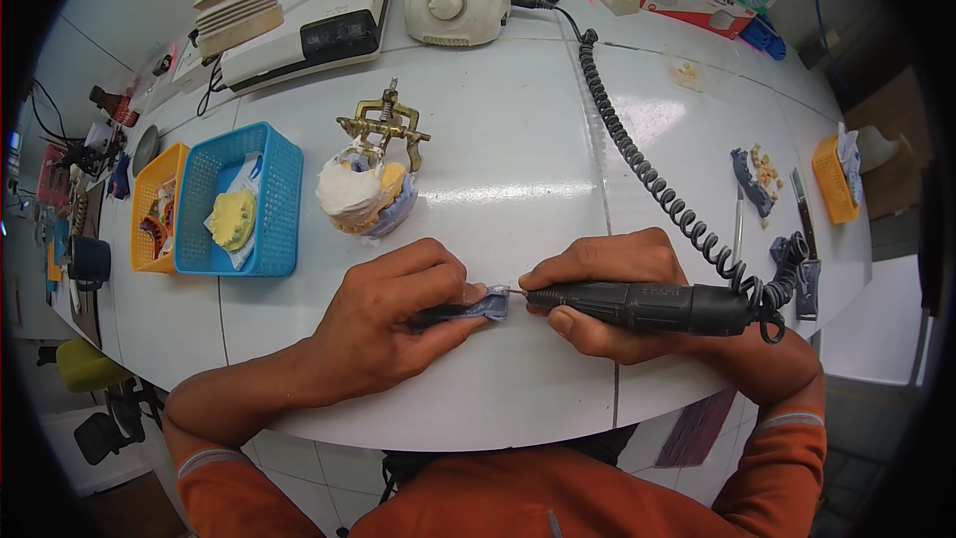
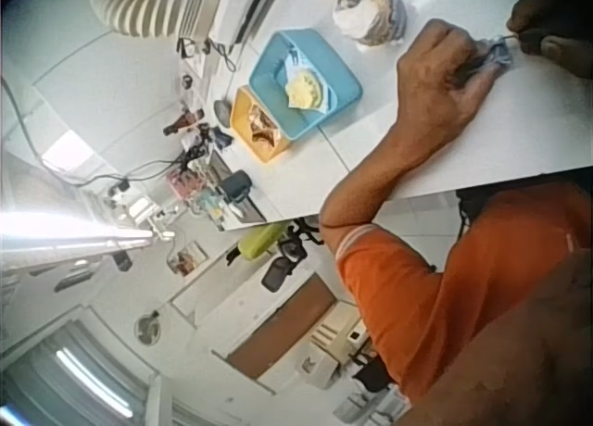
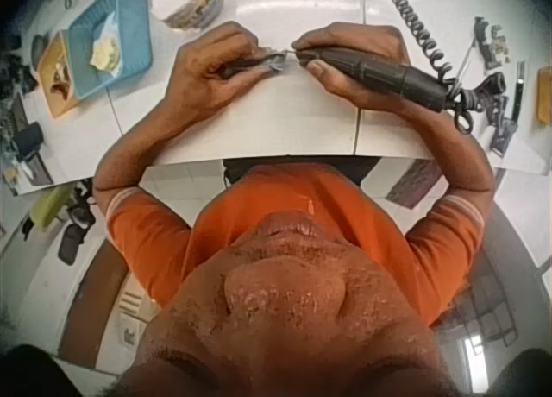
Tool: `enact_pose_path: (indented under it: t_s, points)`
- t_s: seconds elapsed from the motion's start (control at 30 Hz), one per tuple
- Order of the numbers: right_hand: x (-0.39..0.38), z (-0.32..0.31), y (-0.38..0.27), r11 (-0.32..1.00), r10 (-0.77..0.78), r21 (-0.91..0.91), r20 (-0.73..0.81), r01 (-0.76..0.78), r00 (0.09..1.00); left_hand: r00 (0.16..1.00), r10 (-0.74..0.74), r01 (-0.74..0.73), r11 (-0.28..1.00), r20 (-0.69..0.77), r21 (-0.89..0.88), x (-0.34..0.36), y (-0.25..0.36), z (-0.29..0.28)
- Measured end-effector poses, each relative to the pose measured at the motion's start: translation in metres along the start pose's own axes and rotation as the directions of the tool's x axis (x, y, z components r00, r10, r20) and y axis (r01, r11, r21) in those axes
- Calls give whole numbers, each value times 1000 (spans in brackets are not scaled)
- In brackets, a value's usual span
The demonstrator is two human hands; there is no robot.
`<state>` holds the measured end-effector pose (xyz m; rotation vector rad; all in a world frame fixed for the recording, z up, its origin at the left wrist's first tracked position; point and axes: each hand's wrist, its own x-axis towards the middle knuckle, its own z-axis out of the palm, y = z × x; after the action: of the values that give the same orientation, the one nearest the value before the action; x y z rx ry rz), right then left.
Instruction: Trimming a blue partial denture framework using a rotary tool on a laboratory bench.
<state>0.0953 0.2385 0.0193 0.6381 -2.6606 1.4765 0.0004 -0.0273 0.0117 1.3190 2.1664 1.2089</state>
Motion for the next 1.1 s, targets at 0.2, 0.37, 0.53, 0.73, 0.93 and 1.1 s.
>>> enact_pose_path:
  t_s: [0.2, 0.37, 0.53, 0.73, 0.93, 1.1]
  points:
    - [-2, 0, 2, 995, 28, 102, -67, -21, 997, 1000, 16, -16, 1000, -16, 10, -1, 0, 1]
    - [-4, -9, 4, 678, 352, 699, -37, -227, 935, 990, 133, -127, 984, -41, 121, 0, -3, -3]
    - [-5, -15, 11, 518, 396, 827, -8, -216, 918, 977, 153, -128, 978, -150, 166, -6, -5, 4]
    - [-4, -14, 10, 547, 374, 811, -13, -209, 927, 976, -200, 195, 979, -91, -65, -12, 7, 9]
    - [-3, -14, 9, 584, 365, 780, -7, -224, 931, 995, -44, 63, 975, -94, 212, -11, 19, 4]
    - [-3, -13, 10, 596, 353, 771, 1, -225, 936, 992, -87, 99, 985, -92, 140, -12, 19, 2]
